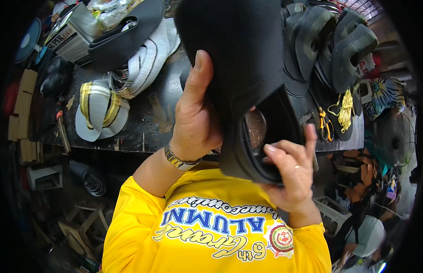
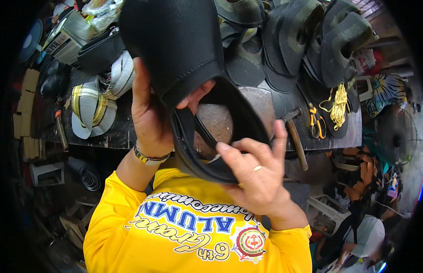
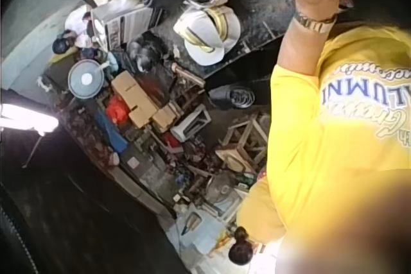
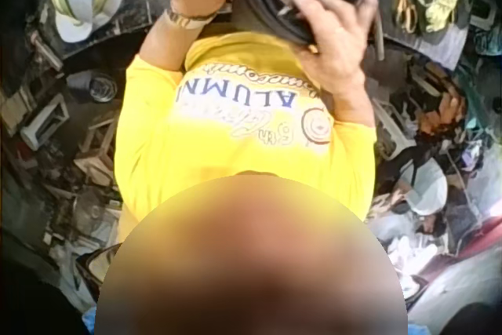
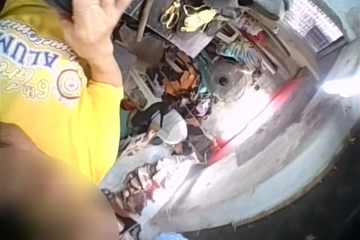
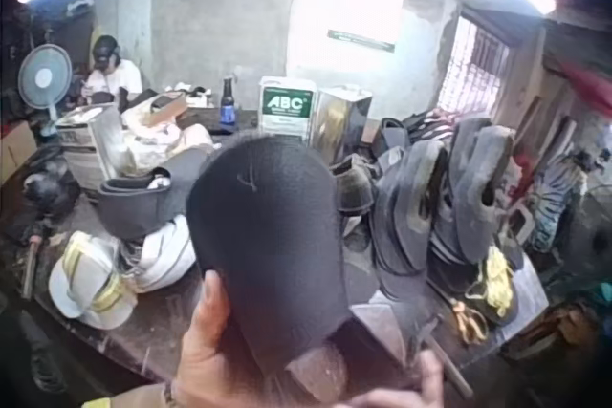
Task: The person repairs a black slipper by hand, using a hammer to tap and shape the sole and upper edges. They repeatedly adjust the slipper on a wooden block, hammer different sections, and flip the slipper to work on multiple areas.
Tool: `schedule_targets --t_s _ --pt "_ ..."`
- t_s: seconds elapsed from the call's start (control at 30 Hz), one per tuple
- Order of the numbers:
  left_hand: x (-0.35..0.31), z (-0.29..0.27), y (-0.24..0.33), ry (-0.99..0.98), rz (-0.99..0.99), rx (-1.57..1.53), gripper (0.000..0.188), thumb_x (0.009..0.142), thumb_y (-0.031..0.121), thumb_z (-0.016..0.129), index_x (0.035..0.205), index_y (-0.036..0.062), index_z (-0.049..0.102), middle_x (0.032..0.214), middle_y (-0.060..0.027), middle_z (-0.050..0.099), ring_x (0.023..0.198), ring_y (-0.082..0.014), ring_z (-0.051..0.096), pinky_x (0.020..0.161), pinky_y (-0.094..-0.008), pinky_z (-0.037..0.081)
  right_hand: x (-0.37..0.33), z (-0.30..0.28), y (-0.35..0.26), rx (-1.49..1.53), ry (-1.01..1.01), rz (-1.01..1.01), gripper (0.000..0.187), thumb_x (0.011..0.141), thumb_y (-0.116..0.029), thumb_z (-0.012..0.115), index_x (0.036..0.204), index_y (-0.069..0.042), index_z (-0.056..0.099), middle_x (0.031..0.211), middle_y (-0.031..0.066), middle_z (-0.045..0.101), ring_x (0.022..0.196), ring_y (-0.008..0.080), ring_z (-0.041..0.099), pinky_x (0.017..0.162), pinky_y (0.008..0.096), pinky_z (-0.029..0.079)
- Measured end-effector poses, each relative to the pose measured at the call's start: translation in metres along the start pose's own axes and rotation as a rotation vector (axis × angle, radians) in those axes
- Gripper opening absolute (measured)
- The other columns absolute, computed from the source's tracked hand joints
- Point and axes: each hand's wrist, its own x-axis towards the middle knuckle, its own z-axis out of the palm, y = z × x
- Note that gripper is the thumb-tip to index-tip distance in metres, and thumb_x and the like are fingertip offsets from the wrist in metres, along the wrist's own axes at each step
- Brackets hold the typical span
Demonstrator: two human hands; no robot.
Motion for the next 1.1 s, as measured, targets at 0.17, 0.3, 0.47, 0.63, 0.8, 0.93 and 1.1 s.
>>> schedule_targets --t_s 0.17,0.3,0.47,0.63,0.8,0.93,1.1 --pt "-0.012 -0.015 -0.007 -0.205 0.039 0.318 0.046 0.101 0.023 0.068 0.141 0.0055 0.056 0.133 -0.0093 0.066 0.121 -0.0220 0.064 0.105 -0.0369 0.051 -0.025 -0.043 0.036 -0.404 -0.052 0.061 0.026 0.068 -0.014 0.080 0.092 -0.005 0.074 0.079 0.0043 0.064 0.095 0.0279 0.066 0.122 0.0658 0.023" --pt "-0.041 -0.036 -0.010 -0.043 0.027 0.690 0.043 0.095 0.003 0.071 0.136 0.0050 0.058 0.130 -0.0102 0.067 0.119 -0.0178 0.064 0.105 -0.0341 0.050 -0.037 -0.045 0.045 -0.267 -0.314 0.156 0.025 0.066 -0.011 0.080 0.090 -0.006 0.074 0.081 0.0047 0.063 0.101 0.0271 0.066 0.122 0.0653 0.024" --pt "-0.050 -0.050 0.014 0.045 0.025 0.637 0.042 0.093 -0.003 0.067 0.134 0.0035 0.061 0.128 -0.0105 0.070 0.118 -0.0201 0.067 0.105 -0.0346 0.052 -0.025 -0.031 0.039 -0.124 -0.327 0.020 0.026 0.064 -0.022 0.083 0.084 -0.010 0.071 0.099 0.0072 0.069 0.119 0.0332 0.064 0.121 0.0666 0.024" --pt "-0.029 -0.054 0.024 0.034 0.052 0.564 0.046 0.088 0.000 0.071 0.133 0.0014 0.063 0.125 -0.0119 0.071 0.117 -0.0220 0.067 0.105 -0.0348 0.051 -0.010 -0.023 0.026 -0.168 -0.438 -0.001 0.025 0.065 -0.019 0.082 0.084 -0.010 0.069 0.141 0.0218 0.058 0.137 0.0413 0.052 0.122 0.0656 0.022" --pt "-0.018 -0.049 0.011 -0.032 0.180 0.689 0.040 0.089 0.003 0.080 0.127 0.0035 0.067 0.119 -0.0059 0.073 0.108 -0.0148 0.068 0.098 -0.0306 0.054 -0.004 -0.029 0.028 -0.217 -0.369 0.043 0.021 0.065 -0.011 0.080 0.082 -0.008 0.068 0.148 0.0237 0.052 0.139 0.0421 0.050 0.121 0.0654 0.023" --pt "-0.006 -0.058 0.017 0.010 0.180 0.769 0.031 0.094 -0.001 0.073 0.124 0.0036 0.068 0.119 -0.0058 0.072 0.108 -0.0136 0.068 0.098 -0.0303 0.054 0.006 -0.018 0.055 -0.125 -0.380 0.019 0.020 0.067 -0.013 0.083 0.084 -0.007 0.073 0.154 0.0233 0.047 0.143 0.0409 0.045 0.121 0.0648 0.021" --pt "-0.008 -0.078 0.030 0.138 0.139 0.699 0.027 0.097 0.006 0.071 0.124 0.0027 0.068 0.119 -0.0062 0.072 0.106 -0.0149 0.069 0.098 -0.0309 0.053 0.029 0.015 0.078 -0.014 -0.462 -0.110 0.019 0.071 -0.019 0.085 0.082 -0.007 0.075 0.150 0.0190 0.053 0.150 0.0367 0.038 0.124 0.0621 0.019"
